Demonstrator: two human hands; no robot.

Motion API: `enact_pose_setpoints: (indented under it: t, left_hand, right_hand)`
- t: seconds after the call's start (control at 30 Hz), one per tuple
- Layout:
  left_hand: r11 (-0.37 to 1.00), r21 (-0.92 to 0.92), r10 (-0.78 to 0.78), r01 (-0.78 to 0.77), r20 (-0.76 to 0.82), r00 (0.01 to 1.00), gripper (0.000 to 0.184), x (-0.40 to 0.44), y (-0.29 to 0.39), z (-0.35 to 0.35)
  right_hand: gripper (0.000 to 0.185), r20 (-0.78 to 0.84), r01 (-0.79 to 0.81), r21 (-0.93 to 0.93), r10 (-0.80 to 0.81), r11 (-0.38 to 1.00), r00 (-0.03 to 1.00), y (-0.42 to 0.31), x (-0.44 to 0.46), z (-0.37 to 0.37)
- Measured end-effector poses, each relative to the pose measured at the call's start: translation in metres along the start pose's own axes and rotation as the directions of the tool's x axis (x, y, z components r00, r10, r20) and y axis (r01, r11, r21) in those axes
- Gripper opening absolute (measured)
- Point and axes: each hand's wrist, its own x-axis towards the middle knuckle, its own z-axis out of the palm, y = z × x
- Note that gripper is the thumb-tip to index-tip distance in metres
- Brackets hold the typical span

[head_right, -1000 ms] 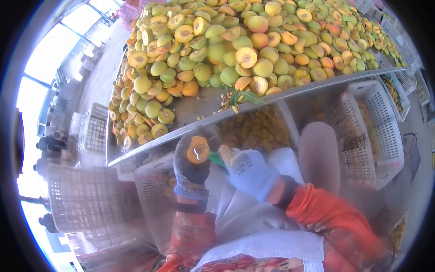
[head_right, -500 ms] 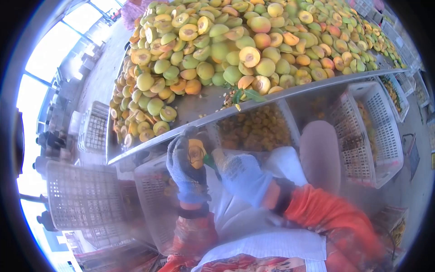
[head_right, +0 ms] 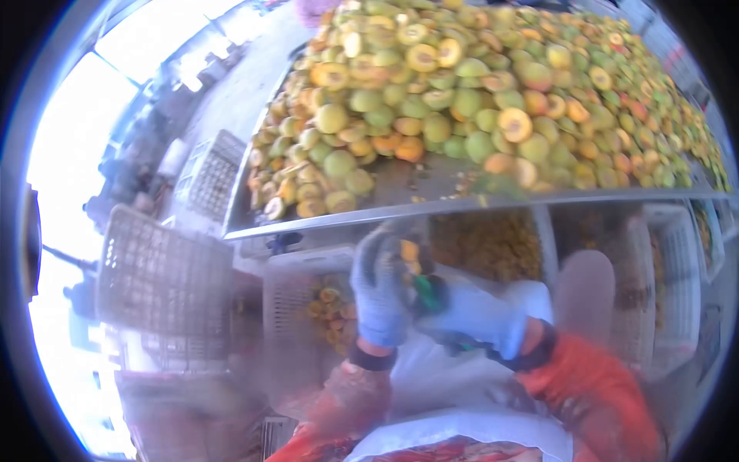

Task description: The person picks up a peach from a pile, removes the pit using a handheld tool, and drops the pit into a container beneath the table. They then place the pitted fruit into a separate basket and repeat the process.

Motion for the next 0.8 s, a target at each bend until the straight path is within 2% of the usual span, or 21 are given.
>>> enact_pose_setpoints:
  t: [0.03, 0.07, 0.1, 0.13, 0.17, 0.2, 0.23, 0.27, 0.3, 0.33, 0.37, 0.4, 0.47, 0.5, 0.53, 0.63, 0.67, 0.7, 0.73, 0.77, 0.8]
  left_hand:
    - [0.977, 0.058, 0.197, -0.205, 0.117, 0.973, 0.028, 0.004, -0.015, -0.011]
    - [0.989, -0.023, 0.15, -0.148, 0.132, 0.98, 0.03, 0.005, -0.027, -0.012]
    - [0.993, -0.107, 0.065, -0.051, 0.13, 0.989, 0.029, 0.002, -0.019, -0.01]
    - [0.95, -0.313, 0.046, 0.0, 0.139, 0.989, 0.029, 0.007, -0.03, -0.009]
    - [0.896, -0.426, -0.077, 0.123, 0.124, 0.989, 0.03, 0.011, -0.041, -0.01]
    - [0.856, -0.466, -0.185, 0.224, 0.127, 0.974, 0.032, 0.017, -0.055, -0.011]
    - [0.822, -0.448, -0.322, 0.352, 0.143, 0.936, 0.031, 0.02, -0.048, -0.013]
    - [0.83, -0.459, -0.29, 0.317, 0.131, 0.948, 0.031, 0.02, -0.05, -0.015]
    - [0.889, -0.346, -0.272, 0.302, 0.133, 0.953, 0.03, 0.019, -0.057, -0.018]
    - [0.931, -0.226, -0.263, 0.288, 0.133, 0.955, 0.029, 0.017, -0.052, -0.02]
    - [0.98, -0.153, -0.112, 0.124, 0.083, 0.99, 0.027, 0.011, -0.048, -0.02]
    - [0.982, -0.155, -0.1, 0.111, 0.076, 0.992, 0.027, 0.006, -0.044, -0.016]
    - [0.966, -0.259, -0.012, -0.008, -0.073, 0.997, 0.028, -0.002, -0.041, -0.007]
    - [0.981, 0.044, 0.195, -0.191, -0.117, 0.974, 0.033, -0.004, -0.045, -0.009]
    - [0.98, 0.042, 0.199, -0.195, -0.118, 0.973, 0.033, -0.005, -0.039, -0.009]
    - [0.86, 0.416, 0.285, -0.296, 0.09, 0.954, 0.037, -0.012, -0.021, -0.015]
    - [0.863, 0.415, 0.275, -0.288, 0.093, 0.957, 0.037, -0.011, -0.027, -0.011]
    - [0.998, -0.037, 0.045, -0.042, 0.082, 0.996, 0.035, -0.007, -0.036, -0.003]
    - [0.852, -0.468, -0.171, 0.236, 0.177, 0.969, 0.034, -0.003, -0.043, 0.002]
    - [0.803, -0.396, -0.356, 0.446, 0.282, 0.891, 0.03, 0.01, -0.049, -0.004]
    - [0.801, -0.391, -0.358, 0.453, 0.292, 0.887, 0.03, 0.006, -0.054, 0.001]
  right_hand:
    - [0.02, -0.071, -0.013, 0.042, 0.016, 0.999, 0.997, -0.005, -0.004, 0.0]
    - [0.023, -0.057, 0.098, -0.066, -0.102, 0.993, 0.993, 0.001, 0.0, -0.008]
    - [0.025, -0.154, 0.065, -0.274, -0.111, 0.96, 0.982, -0.005, -0.002, -0.008]
    - [0.025, -0.278, -0.08, -0.516, -0.078, 0.853, 0.957, -0.025, -0.007, 0.001]
    - [0.024, -0.007, 0.193, -0.951, -0.641, 0.24, 0.767, 0.011, 0.008, -0.019]
    - [0.024, 0.043, 0.231, -0.952, -0.658, 0.201, 0.751, 0.013, 0.009, -0.012]
    - [0.025, -0.016, 0.203, -0.946, -0.663, 0.252, 0.749, 0.012, 0.01, -0.008]
    - [0.025, -0.082, 0.168, -0.937, -0.661, 0.306, 0.746, 0.009, 0.01, -0.006]
    - [0.025, -0.059, 0.181, -0.942, -0.672, 0.281, 0.738, 0.003, 0.007, -0.005]
    - [0.027, -0.199, 0.168, -0.637, -0.372, 0.752, 0.907, -0.004, 0.001, -0.004]
    - [0.029, -0.143, -0.02, -0.16, -0.003, 0.987, 0.99, -0.006, -0.004, -0.002]
    - [0.029, -0.136, -0.014, -0.171, -0.01, 0.985, 0.991, -0.004, -0.003, 0.0]
    - [0.033, -0.11, 0.013, -0.017, -0.015, 1.0, 0.994, 0.003, 0.0, 0.0]
    - [0.033, -0.108, 0.018, -0.025, -0.02, 1.0, 0.994, 0.007, -0.001, -0.003]
    - [0.036, -0.071, -0.029, 0.037, 0.032, 0.999, 0.997, 0.013, -0.002, -0.009]
    - [0.041, 0.007, -0.064, 0.057, 0.064, 0.996, 0.998, 0.023, 0.001, -0.038]
    - [0.043, 0.052, -0.05, 0.013, 0.05, 0.999, 0.997, 0.025, -0.001, -0.041]
    - [0.043, 0.048, -0.055, 0.019, 0.054, 0.998, 0.997, 0.023, -0.006, -0.044]
    - [0.045, 0.061, -0.077, 0.049, 0.074, 0.996, 0.995, 0.003, -0.017, -0.033]
    - [0.047, 0.073, -0.094, 0.078, 0.088, 0.993, 0.993, -0.009, -0.023, -0.028]
    - [0.047, 0.064, -0.09, 0.084, 0.085, 0.992, 0.994, -0.003, -0.022, -0.031]
